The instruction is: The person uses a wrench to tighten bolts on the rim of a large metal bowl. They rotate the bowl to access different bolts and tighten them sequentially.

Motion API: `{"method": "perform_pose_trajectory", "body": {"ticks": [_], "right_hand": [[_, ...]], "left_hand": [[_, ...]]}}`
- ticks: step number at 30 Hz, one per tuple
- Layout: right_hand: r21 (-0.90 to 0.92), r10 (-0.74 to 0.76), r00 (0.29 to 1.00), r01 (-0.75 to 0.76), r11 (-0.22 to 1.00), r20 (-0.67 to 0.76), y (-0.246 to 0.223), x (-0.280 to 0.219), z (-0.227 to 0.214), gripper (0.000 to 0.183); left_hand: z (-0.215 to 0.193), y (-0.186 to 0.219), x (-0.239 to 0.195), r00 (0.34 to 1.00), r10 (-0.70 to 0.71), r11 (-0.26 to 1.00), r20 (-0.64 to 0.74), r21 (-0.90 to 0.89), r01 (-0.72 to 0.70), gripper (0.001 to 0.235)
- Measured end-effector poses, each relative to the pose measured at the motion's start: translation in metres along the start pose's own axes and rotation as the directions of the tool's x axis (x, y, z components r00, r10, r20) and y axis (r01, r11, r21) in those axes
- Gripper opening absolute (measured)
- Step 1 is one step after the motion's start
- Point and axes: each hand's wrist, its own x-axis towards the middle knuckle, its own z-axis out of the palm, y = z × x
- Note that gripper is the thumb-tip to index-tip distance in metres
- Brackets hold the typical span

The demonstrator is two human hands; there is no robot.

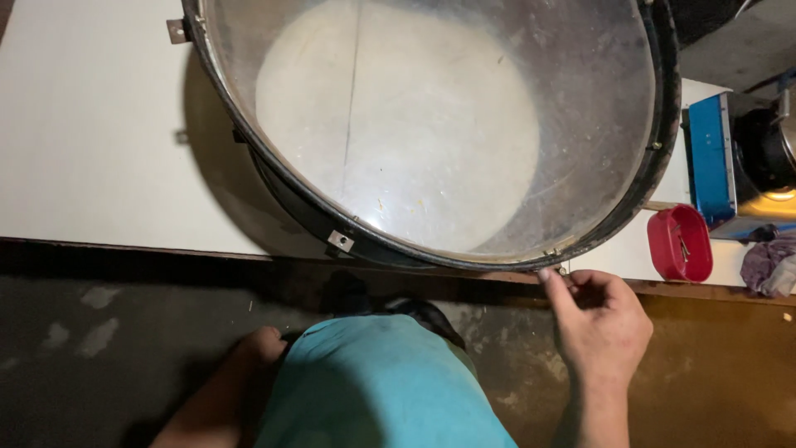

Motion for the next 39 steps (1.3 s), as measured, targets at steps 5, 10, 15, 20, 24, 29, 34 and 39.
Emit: {"method": "perform_pose_trajectory", "body": {"ticks": [5, 10, 15, 20, 24, 29, 34, 39], "right_hand": [[0.026, -0.282, 0.959, 0.283, 0.959, -0.021, 0.013, 0.006, 0.003, 0.017], [-0.022, -0.268, 0.961, 0.267, 0.963, -0.066, 0.017, 0.003, 0.008, 0.027], [0.005, -0.377, 0.913, 0.383, 0.924, -0.157, 0.021, 0.001, 0.014, 0.018], [0.039, -0.296, 0.934, 0.309, 0.95, -0.197, 0.022, 0.0, 0.017, 0.034], [0.05, -0.262, 0.95, 0.274, 0.96, -0.17, 0.024, 0.001, 0.021, 0.02], [0.068, -0.302, 0.929, 0.322, 0.944, -0.212, 0.024, -0.004, 0.024, 0.029], [0.151, -0.316, 0.923, 0.353, 0.923, -0.221, 0.025, -0.006, 0.023, 0.012], [0.254, -0.086, 0.976, 0.137, 0.957, -0.202, 0.02, -0.006, 0.025, 0.03]], "left_hand": [[-0.039, 0.051, -0.085, 0.987, -0.129, 0.99, 0.101, -0.053, 0.134, 0.031], [0.032, -0.025, 0.081, 0.998, 0.059, 0.993, -0.011, 0.104, -0.058, 0.022], [0.023, -0.015, 0.06, 0.988, -0.135, 0.977, 0.069, -0.155, 0.145, 0.049], [0.012, -0.017, 0.055, 0.997, -0.081, 0.996, 0.016, 0.044, 0.081, 0.021], [-0.002, 0.005, 0.019, 0.992, -0.12, 0.98, 0.046, -0.156, 0.126, 0.017], [0.006, -0.009, 0.042, 0.996, 0.012, 0.99, 0.09, -0.144, 0.001, 0.012], [-0.002, -0.001, 0.017, 0.996, 0.034, 0.991, 0.082, -0.134, -0.023, 0.015], [-0.005, -0.007, 0.017, 0.991, 0.107, 0.994, 0.074, -0.012, -0.106, 0.022]]}}
